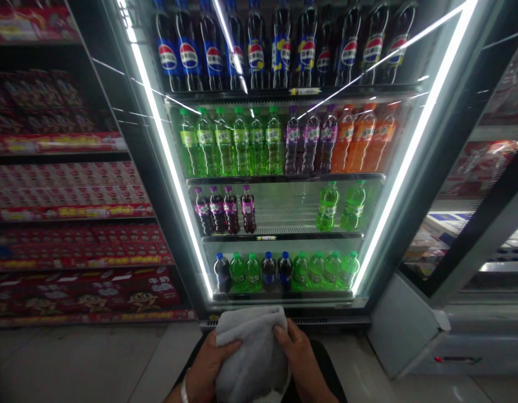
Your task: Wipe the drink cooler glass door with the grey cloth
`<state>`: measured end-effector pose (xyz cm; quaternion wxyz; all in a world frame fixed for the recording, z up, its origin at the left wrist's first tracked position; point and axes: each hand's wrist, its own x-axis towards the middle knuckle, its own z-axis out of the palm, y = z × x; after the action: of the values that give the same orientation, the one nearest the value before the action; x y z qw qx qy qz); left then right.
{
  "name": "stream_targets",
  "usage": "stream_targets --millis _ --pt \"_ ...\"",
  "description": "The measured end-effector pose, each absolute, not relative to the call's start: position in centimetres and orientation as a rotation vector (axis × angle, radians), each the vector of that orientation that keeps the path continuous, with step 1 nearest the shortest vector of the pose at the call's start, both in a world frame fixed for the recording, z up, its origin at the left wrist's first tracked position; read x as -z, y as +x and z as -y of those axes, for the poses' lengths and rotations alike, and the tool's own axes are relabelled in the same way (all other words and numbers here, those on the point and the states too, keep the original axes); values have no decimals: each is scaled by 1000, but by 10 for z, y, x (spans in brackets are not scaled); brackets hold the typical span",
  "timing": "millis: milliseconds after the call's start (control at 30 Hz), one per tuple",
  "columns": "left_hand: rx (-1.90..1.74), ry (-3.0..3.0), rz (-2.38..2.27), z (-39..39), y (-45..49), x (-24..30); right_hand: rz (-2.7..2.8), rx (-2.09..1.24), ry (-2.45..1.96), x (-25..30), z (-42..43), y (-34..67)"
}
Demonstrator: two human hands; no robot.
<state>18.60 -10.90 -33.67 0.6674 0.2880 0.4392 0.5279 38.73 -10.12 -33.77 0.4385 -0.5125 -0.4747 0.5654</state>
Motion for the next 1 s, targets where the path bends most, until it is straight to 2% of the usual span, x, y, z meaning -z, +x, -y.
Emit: stream_targets --millis 133,300,533,700,1000 --pt "-1189 697 -1048 106 186 342 1116 -1342 -1268 343 97 387" --pt "-1187 753 -1097 104 187 342 1140 -1417 -1275 345 98 386" --pt "-1060 510 -770 116 187 328 1122 -1293 -1410 339 100 384" --pt "-1065 428 -597 127 194 350 1059 -1251 -1443 337 96 385" --pt "-1073 463 -795 117 197 380 1053 -1257 -1437 342 90 386"
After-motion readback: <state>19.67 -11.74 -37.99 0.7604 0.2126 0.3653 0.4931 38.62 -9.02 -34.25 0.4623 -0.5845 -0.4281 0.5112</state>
